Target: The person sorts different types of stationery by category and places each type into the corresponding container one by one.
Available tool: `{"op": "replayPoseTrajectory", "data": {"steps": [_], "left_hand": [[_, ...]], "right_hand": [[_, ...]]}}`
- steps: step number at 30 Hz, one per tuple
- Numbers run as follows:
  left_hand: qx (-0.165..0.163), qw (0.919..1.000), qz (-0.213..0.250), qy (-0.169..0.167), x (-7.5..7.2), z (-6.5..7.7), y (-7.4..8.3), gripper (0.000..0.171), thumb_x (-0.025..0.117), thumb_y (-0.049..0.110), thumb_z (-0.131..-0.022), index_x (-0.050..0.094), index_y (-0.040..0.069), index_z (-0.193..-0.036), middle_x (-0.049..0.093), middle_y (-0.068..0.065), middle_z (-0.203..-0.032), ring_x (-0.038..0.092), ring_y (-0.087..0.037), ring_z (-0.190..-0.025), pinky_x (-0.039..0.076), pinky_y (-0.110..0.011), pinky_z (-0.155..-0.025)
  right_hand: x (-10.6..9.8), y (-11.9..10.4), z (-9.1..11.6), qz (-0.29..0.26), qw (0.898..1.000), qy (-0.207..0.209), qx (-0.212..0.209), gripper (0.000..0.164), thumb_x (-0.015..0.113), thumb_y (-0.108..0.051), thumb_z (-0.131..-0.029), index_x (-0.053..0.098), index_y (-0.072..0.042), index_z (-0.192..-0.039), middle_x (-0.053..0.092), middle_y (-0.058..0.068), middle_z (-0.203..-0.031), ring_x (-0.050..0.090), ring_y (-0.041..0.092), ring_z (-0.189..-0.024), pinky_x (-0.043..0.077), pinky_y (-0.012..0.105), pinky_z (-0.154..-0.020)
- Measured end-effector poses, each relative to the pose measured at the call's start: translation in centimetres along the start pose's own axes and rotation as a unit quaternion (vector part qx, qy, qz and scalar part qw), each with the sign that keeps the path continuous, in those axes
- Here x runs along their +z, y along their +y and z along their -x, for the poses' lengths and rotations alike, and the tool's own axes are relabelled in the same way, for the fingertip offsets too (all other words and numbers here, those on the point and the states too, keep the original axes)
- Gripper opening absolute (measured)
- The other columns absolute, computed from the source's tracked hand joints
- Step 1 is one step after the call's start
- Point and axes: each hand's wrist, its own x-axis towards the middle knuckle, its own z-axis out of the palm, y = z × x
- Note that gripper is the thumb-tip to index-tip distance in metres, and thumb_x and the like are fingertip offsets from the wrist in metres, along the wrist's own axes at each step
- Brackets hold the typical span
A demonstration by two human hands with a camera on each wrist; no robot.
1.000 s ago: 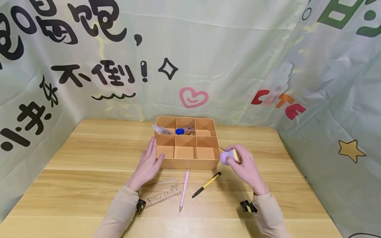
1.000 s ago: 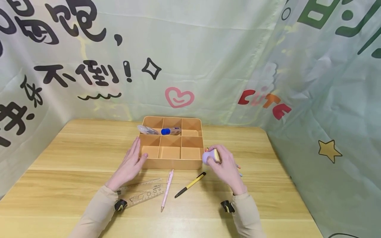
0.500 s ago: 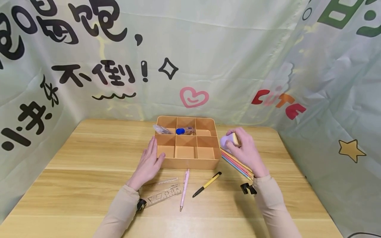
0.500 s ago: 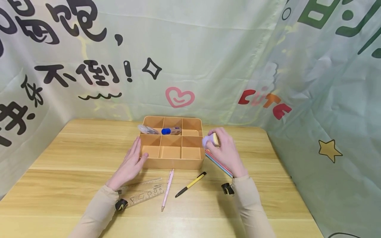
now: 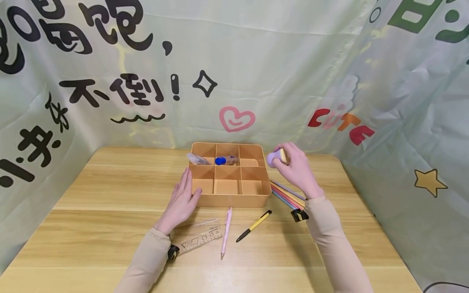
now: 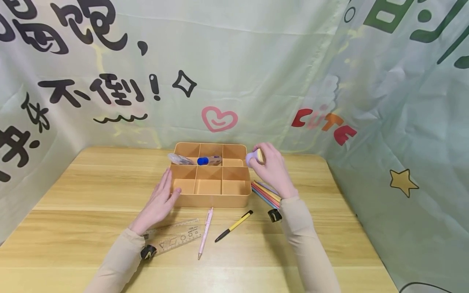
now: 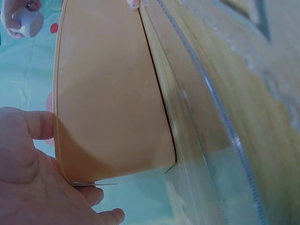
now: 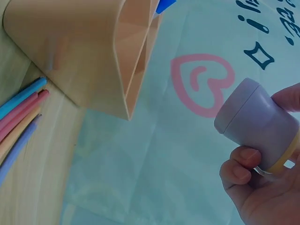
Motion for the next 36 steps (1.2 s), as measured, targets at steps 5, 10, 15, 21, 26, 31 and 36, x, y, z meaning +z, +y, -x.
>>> {"op": "replayPoseTrajectory", "data": {"steps": [5,10,15,21,26,31,36], "left_hand": [[0.002,1.0,-0.001,0.001,0.0,0.0,0.0,0.067,0.035,0.028,-0.105,0.003,-0.012,-0.149,-0.006,-0.023,-0.158,0.0,-0.035,-0.143,0.009,-0.062,-0.113],[0.007,0.9999,-0.009,0.002,0.1,0.0,-0.2,0.069,0.03,0.033,-0.106,0.003,-0.013,-0.149,-0.005,-0.024,-0.157,0.003,-0.037,-0.142,0.01,-0.063,-0.113],[0.008,0.9999,-0.009,0.005,0.1,0.0,-0.2,0.069,0.031,0.033,-0.106,0.003,-0.013,-0.148,-0.005,-0.024,-0.157,0.004,-0.037,-0.142,0.011,-0.062,-0.113],[0.016,0.9997,-0.003,0.019,0.2,-0.1,-0.3,0.068,0.038,0.027,-0.105,0.006,-0.015,-0.148,-0.002,-0.026,-0.157,0.007,-0.039,-0.141,0.012,-0.065,-0.111],[0.016,0.9997,-0.005,0.019,0.2,-0.1,-0.4,0.069,0.036,0.03,-0.105,0.005,-0.014,-0.148,-0.003,-0.026,-0.157,0.007,-0.039,-0.141,0.012,-0.066,-0.111],[0.014,0.9997,-0.005,0.018,0.2,0.0,-0.3,0.069,0.035,0.032,-0.105,0.005,-0.014,-0.148,-0.004,-0.025,-0.157,0.007,-0.038,-0.141,0.013,-0.065,-0.111],[0.013,0.9997,-0.006,0.021,0.3,0.0,-0.4,0.069,0.037,0.029,-0.105,0.005,-0.013,-0.148,-0.003,-0.025,-0.157,0.008,-0.038,-0.141,0.013,-0.065,-0.111]], "right_hand": [[0.7,0.6,-1.3,0.009,1.0,-0.019,0.008,0.019,0.062,-0.016,-0.085,0.061,-0.007,-0.102,0.059,0.012,-0.105,0.053,0.03,-0.09,0.049,0.049,-0.072],[1.3,0.9,-2.4,0.006,0.999,-0.026,0.02,0.022,0.061,-0.017,-0.086,0.061,-0.006,-0.105,0.059,0.012,-0.107,0.052,0.031,-0.091,0.049,0.049,-0.072],[1.9,1.0,-3.3,0.006,0.999,-0.035,0.028,0.024,0.062,-0.019,-0.086,0.062,-0.007,-0.107,0.058,0.012,-0.11,0.051,0.032,-0.095,0.046,0.054,-0.079],[3.0,0.9,-4.4,0.024,0.999,-0.042,0.022,0.028,0.062,-0.019,-0.086,0.062,-0.004,-0.11,0.058,0.016,-0.117,0.052,0.034,-0.102,0.04,0.061,-0.085],[3.8,0.9,-5.0,0.035,0.998,-0.053,0.022,0.032,0.064,-0.019,-0.084,0.062,-0.002,-0.112,0.058,0.018,-0.119,0.053,0.036,-0.106,0.042,0.061,-0.086],[4.7,1.1,-5.2,0.039,0.997,-0.067,0.029,0.035,0.066,-0.019,-0.084,0.062,-0.002,-0.114,0.059,0.018,-0.118,0.053,0.036,-0.106,0.042,0.061,-0.088],[5.9,1.5,-5.2,0.041,0.994,-0.09,0.045,0.039,0.066,-0.023,-0.086,0.061,-0.002,-0.118,0.062,0.016,-0.119,0.054,0.036,-0.109,0.04,0.06,-0.093]]}}
